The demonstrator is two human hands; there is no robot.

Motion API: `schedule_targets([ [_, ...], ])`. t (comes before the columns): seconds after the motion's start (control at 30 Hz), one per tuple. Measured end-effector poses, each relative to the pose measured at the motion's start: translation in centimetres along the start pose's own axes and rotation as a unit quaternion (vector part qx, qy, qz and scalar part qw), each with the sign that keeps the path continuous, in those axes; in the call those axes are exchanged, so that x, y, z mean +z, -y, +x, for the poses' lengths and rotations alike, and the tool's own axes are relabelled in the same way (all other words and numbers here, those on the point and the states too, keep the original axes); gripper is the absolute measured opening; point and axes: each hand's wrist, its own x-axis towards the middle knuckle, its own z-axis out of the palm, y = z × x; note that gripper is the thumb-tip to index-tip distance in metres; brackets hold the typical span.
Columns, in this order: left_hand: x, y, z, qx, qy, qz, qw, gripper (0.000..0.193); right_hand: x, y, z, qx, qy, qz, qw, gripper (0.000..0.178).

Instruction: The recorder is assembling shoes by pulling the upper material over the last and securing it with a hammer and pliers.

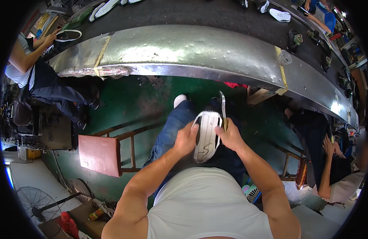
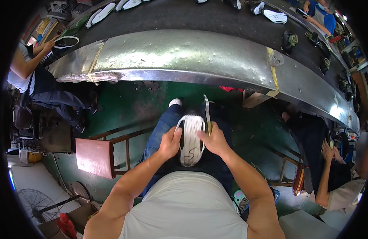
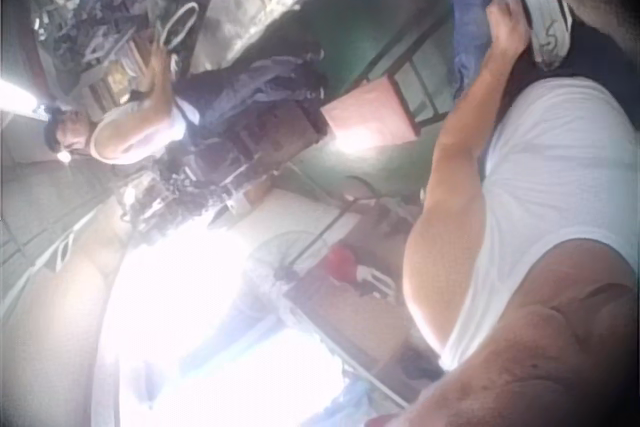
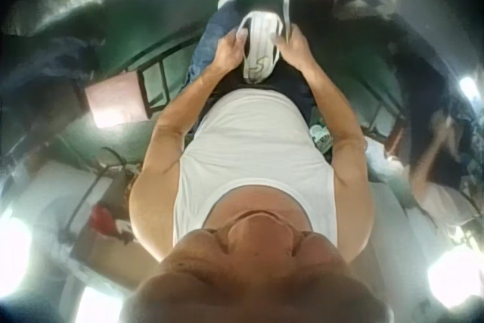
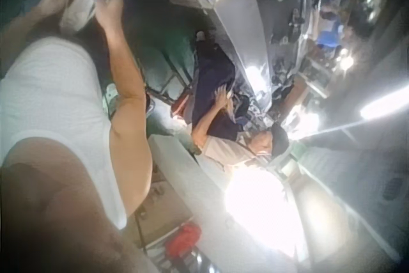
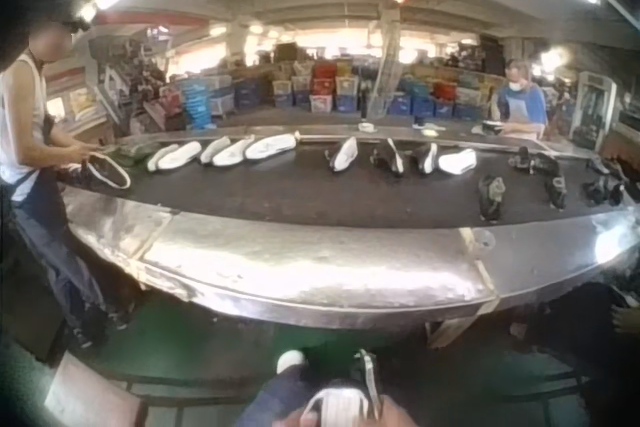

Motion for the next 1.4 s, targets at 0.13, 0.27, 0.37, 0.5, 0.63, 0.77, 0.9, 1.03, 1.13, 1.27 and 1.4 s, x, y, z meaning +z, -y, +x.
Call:
schedule_targets([
  [0.13, 0.5, 2.4, 2.1, -0.043, 0.088, -0.030, 0.995, 0.052, 1.3, -5.0, -3.7, 0.049, 0.028, 0.023, 0.998, 0.053],
  [0.27, 2.0, 5.5, 2.8, -0.050, 0.156, -0.127, 0.978, 0.076, -0.9, -3.9, -5.4, 0.150, 0.059, 0.049, 0.986, 0.032],
  [0.37, 1.5, 4.4, 3.1, -0.133, 0.232, -0.259, 0.928, 0.089, -3.4, -5.4, -6.9, 0.163, 0.118, -0.003, 0.980, 0.033],
  [0.5, 2.4, 5.2, 2.2, -0.144, 0.235, -0.250, 0.928, 0.088, -5.7, -1.8, -9.4, 0.194, 0.093, -0.028, 0.976, 0.027],
  [0.63, 4.0, 5.8, 0.7, -0.090, 0.231, -0.163, 0.955, 0.093, -7.6, 0.7, -9.6, 0.201, 0.222, -0.148, 0.943, 0.033],
  [0.77, 5.0, 6.0, -0.2, -0.049, 0.207, -0.136, 0.967, 0.094, -6.5, -1.8, -8.3, -0.090, 0.169, -0.283, 0.940, 0.046],
  [0.9, 5.1, 6.8, -0.4, -0.052, 0.209, -0.222, 0.951, 0.081, -5.8, 1.0, -6.1, -0.069, 0.214, -0.427, 0.876, 0.044],
  [1.03, 6.2, 5.6, -0.3, -0.167, 0.110, -0.431, 0.880, 0.063, -4.9, 1.4, -5.5, 0.009, 0.327, -0.414, 0.850, 0.033],
  [1.13, 8.3, 6.8, 0.6, -0.118, -0.025, -0.097, 0.988, 0.061, -2.9, -2.3, -8.0, -0.009, 0.219, -0.289, 0.932, 0.031],
  [1.27, 7.3, 5.5, 0.6, -0.080, -0.021, -0.017, 0.996, 0.057, -5.0, -1.7, -6.4, -0.072, 0.196, -0.329, 0.921, 0.051],
  [1.4, 7.6, 6.2, 0.6, 0.011, -0.028, 0.040, 0.999, 0.052, -4.6, -1.1, -4.3, -0.129, 0.076, -0.391, 0.908, 0.046],
])
